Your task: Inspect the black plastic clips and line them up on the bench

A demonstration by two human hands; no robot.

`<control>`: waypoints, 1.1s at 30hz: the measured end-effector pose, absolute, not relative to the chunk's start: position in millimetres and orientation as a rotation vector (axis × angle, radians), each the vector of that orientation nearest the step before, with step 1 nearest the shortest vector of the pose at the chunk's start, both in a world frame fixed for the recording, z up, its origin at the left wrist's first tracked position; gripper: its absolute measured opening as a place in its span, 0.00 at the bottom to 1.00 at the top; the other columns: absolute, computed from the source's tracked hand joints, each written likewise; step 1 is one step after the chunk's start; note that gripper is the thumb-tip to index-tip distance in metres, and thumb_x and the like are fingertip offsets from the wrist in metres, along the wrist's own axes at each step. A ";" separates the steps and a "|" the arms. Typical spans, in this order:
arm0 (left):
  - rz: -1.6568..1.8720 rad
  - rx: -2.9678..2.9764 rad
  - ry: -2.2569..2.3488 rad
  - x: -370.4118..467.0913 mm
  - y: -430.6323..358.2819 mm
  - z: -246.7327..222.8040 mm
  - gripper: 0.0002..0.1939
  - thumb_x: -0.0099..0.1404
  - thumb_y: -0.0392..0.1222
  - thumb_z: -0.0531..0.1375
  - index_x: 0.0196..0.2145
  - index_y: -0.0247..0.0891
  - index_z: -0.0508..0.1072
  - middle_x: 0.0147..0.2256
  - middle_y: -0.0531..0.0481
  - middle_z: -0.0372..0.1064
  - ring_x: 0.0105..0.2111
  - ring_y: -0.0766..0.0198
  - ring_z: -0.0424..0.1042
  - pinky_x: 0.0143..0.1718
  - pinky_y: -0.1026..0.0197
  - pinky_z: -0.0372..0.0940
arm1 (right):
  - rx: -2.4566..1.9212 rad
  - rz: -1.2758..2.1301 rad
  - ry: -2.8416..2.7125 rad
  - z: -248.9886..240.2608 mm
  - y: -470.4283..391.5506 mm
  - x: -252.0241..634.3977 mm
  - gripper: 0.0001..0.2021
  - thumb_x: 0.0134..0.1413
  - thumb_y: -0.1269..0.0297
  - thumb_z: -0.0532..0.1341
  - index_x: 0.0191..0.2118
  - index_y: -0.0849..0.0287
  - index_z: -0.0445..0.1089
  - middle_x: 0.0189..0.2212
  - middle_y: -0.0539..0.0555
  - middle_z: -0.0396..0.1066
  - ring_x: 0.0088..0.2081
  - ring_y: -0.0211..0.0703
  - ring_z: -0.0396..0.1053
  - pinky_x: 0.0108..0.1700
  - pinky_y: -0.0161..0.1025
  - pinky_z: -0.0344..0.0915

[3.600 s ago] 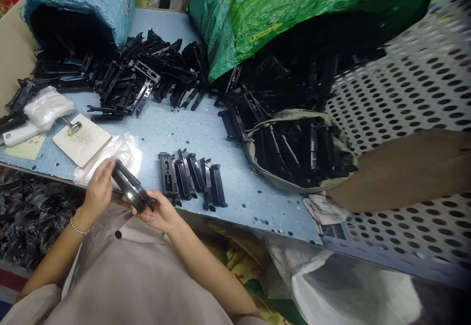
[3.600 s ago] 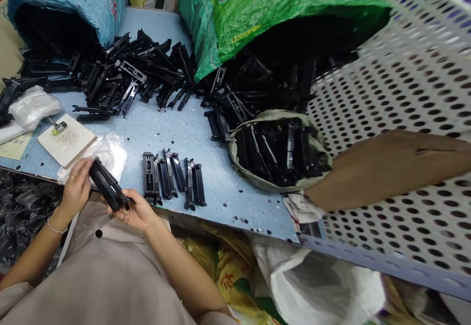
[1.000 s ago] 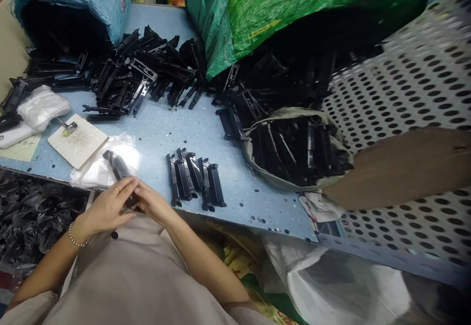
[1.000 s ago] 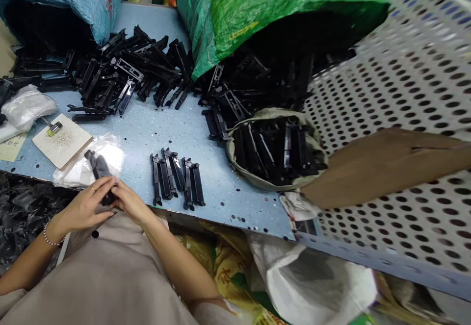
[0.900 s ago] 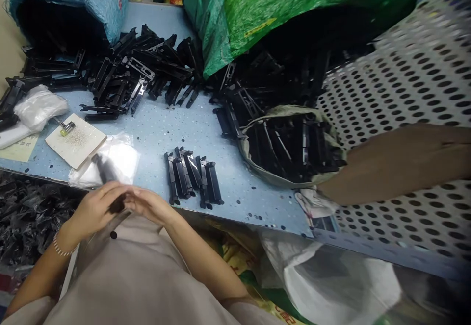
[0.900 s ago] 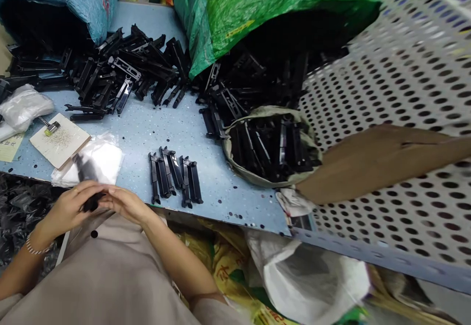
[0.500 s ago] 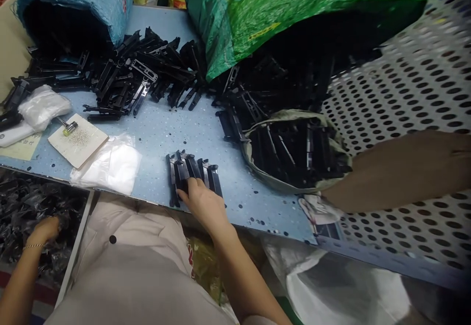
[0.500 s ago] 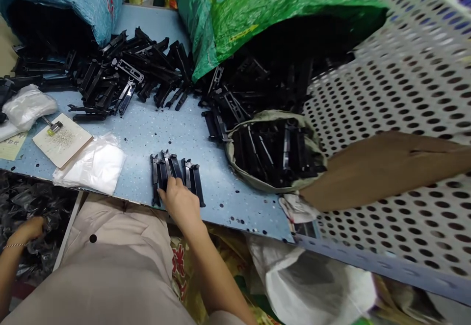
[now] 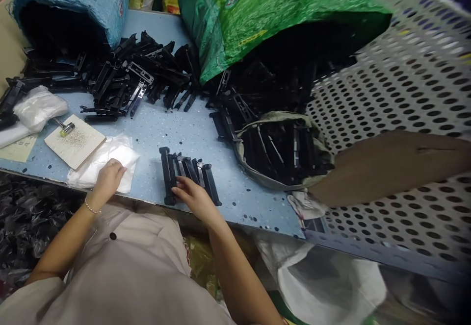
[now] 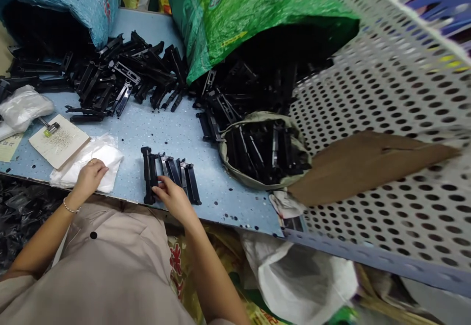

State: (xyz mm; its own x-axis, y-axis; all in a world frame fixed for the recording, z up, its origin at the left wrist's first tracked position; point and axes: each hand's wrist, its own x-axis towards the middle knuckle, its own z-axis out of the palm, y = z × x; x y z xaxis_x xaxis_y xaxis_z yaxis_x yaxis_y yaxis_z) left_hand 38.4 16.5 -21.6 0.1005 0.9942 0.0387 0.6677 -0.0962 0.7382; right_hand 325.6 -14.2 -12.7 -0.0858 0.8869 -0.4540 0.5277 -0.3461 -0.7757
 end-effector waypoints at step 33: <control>0.484 2.182 1.038 15.9 -55.9 45.9 0.29 0.70 0.35 0.54 0.67 0.44 0.58 0.62 0.41 0.63 0.60 0.55 0.66 0.60 0.51 0.65 | -1.041 2.019 -1.167 -17.8 -25.3 207.8 0.17 0.54 0.56 0.66 0.48 0.59 0.73 0.36 0.52 0.76 0.36 0.40 0.73 0.40 0.39 0.72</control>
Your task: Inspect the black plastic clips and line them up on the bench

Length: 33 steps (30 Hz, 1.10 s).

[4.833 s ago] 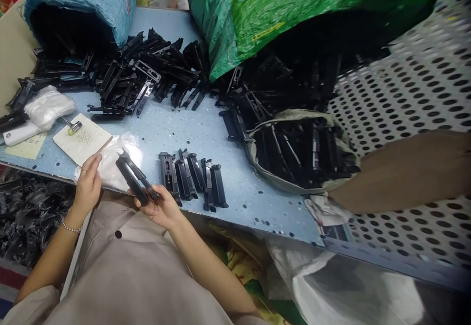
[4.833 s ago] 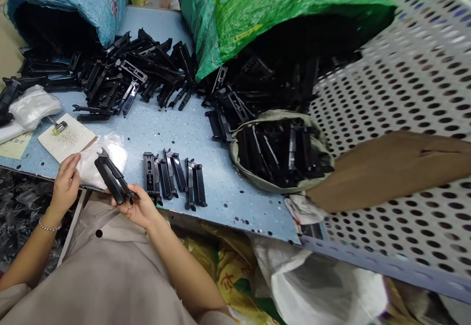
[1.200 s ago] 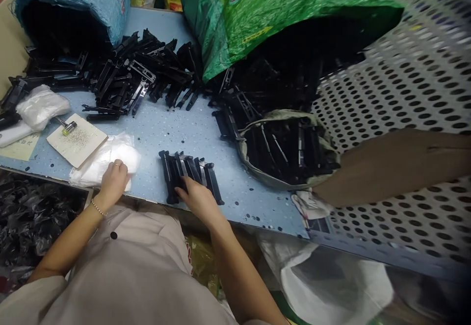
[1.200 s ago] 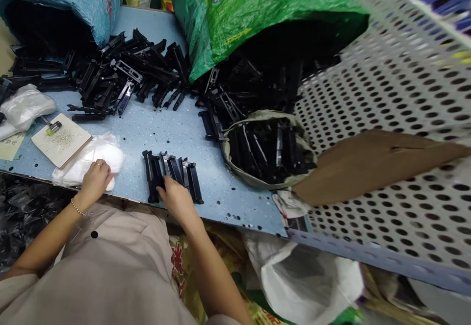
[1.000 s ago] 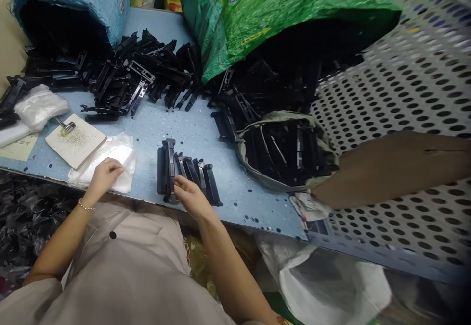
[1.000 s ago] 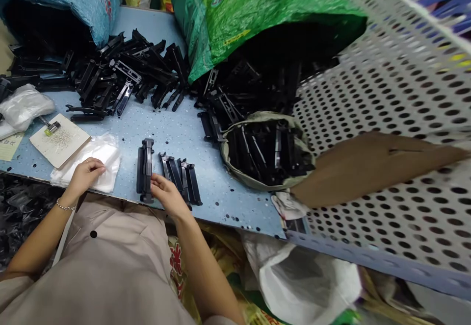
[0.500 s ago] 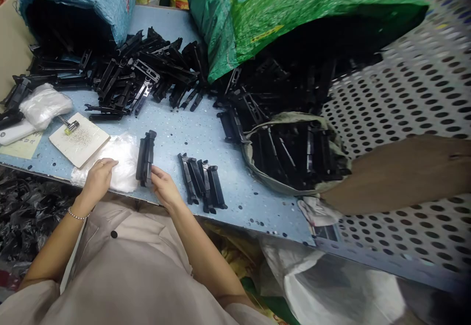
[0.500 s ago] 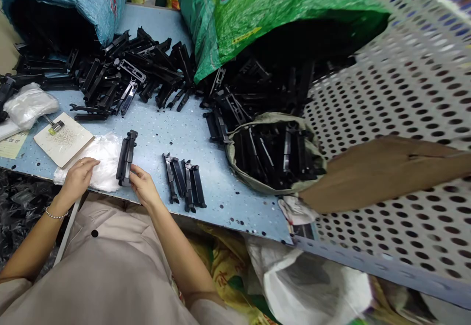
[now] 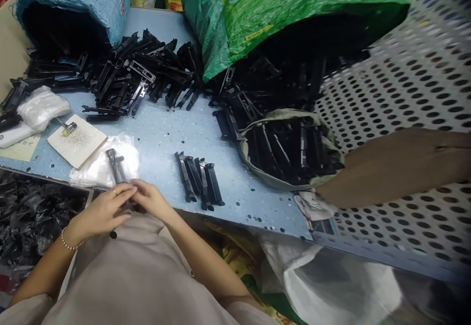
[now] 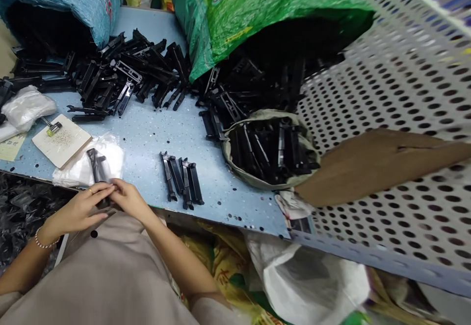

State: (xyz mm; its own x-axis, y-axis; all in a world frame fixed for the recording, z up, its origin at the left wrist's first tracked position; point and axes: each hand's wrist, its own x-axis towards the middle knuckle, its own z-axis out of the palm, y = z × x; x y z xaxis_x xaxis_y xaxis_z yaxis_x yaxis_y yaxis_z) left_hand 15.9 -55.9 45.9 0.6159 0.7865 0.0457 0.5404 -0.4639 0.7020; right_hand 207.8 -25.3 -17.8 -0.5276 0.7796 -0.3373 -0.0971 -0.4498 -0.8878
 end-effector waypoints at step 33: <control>0.961 1.437 1.503 29.3 29.4 -29.8 0.06 0.60 0.41 0.65 0.28 0.37 0.76 0.34 0.48 0.70 0.36 0.62 0.71 0.40 0.58 0.66 | -1.103 1.881 -0.883 -13.1 -0.9 272.1 0.16 0.46 0.57 0.71 0.41 0.58 0.77 0.34 0.51 0.75 0.35 0.39 0.70 0.38 0.36 0.67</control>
State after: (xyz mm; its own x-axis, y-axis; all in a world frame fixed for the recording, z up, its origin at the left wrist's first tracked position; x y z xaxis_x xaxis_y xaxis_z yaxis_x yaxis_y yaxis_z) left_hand 29.3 29.4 -29.8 -0.0063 0.9984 -0.0569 0.3677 0.0552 0.9283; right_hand 272.1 -0.9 -13.1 -0.3304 0.8672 -0.3726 -0.2672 -0.4645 -0.8443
